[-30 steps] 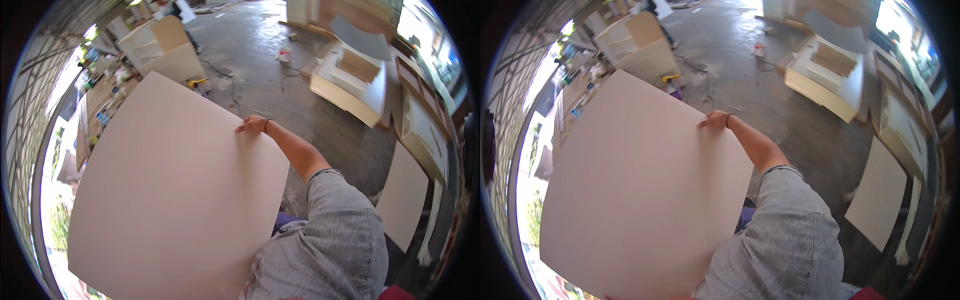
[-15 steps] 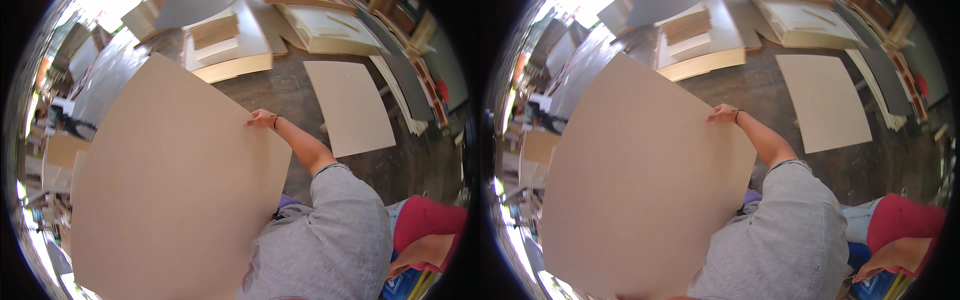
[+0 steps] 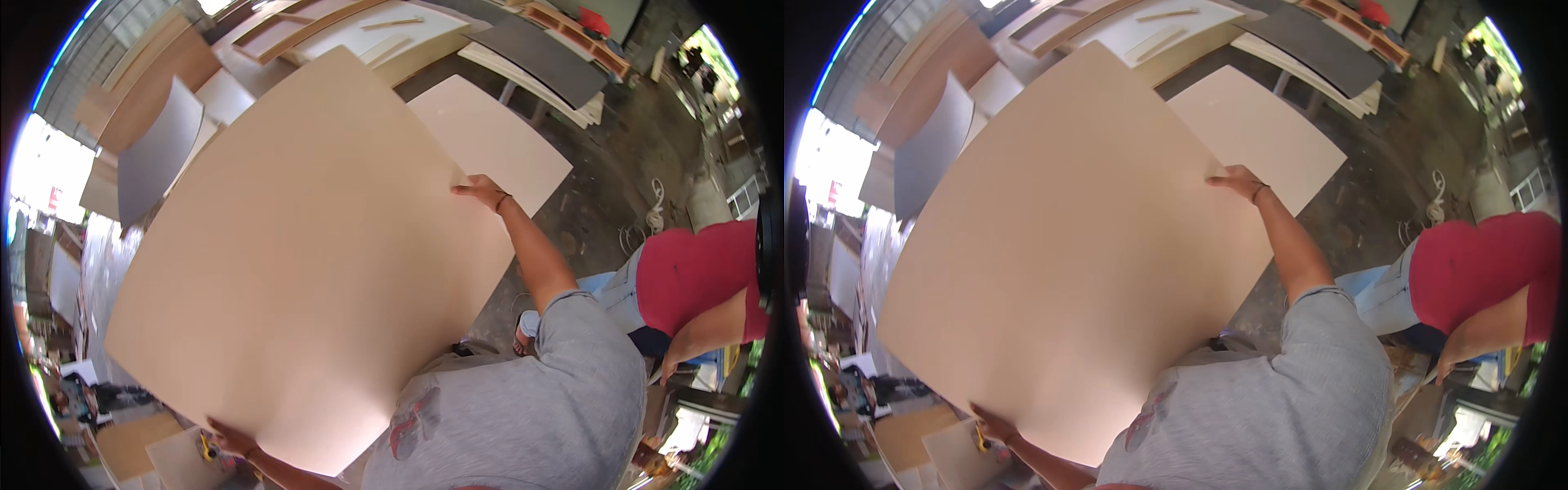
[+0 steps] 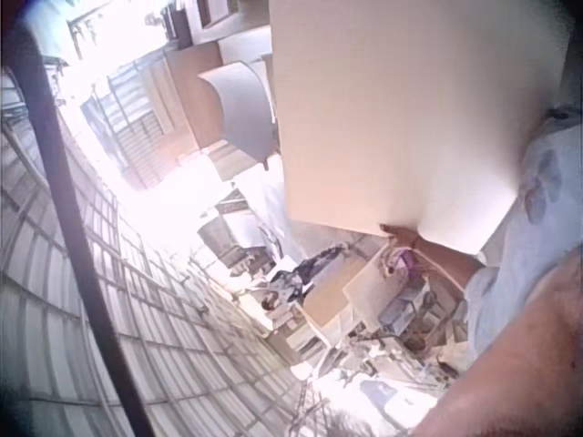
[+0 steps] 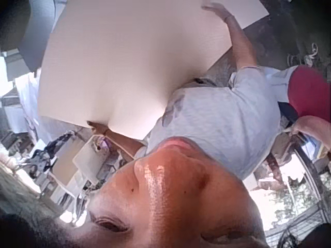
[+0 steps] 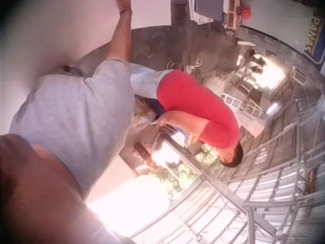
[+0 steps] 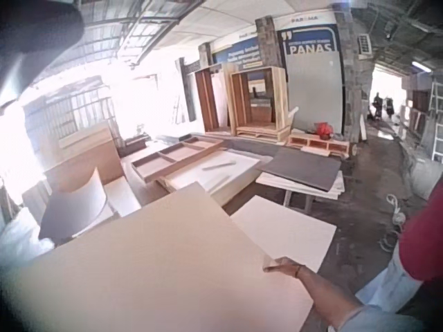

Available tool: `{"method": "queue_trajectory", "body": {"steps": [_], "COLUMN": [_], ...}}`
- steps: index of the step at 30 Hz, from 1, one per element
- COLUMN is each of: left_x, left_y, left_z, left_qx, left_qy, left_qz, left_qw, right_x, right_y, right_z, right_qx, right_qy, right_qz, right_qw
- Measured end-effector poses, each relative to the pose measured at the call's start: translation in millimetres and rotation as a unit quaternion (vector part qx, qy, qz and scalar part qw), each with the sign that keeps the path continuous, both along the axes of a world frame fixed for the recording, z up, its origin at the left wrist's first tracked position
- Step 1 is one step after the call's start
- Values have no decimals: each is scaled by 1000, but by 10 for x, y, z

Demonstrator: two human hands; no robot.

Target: The person places a board on a workbench, pours a liquid adhesive from a bottle onto the surface, and spreads it across the board using a spreader tool.

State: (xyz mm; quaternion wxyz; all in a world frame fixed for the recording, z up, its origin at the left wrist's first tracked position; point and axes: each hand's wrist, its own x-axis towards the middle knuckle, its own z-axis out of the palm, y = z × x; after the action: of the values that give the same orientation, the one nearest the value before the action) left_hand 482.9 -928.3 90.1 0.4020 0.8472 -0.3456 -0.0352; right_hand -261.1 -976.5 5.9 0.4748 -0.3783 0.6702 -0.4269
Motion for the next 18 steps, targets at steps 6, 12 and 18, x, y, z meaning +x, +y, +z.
{"method": "queue_trajectory", "body": {"steps": [6,12,18], "left_x": [-1071,-1993,-3199], "left_y": [-2177,-3750,-4801], "left_z": [-411,-1037,-1707], "left_qx": [-16,54,161], "left_qy": [61,8,-24], "left_qz": [-190,-302,-399], "left_qw": [980,952,902], "right_x": [-786,-844,-1067], "right_y": [566,978,1584], "right_z": [-421,-481,-1002], "right_qx": [42,126,192], "right_qy": [59,47,23], "right_qz": [-184,-323,-412], "right_qw": [980,937,890]}}
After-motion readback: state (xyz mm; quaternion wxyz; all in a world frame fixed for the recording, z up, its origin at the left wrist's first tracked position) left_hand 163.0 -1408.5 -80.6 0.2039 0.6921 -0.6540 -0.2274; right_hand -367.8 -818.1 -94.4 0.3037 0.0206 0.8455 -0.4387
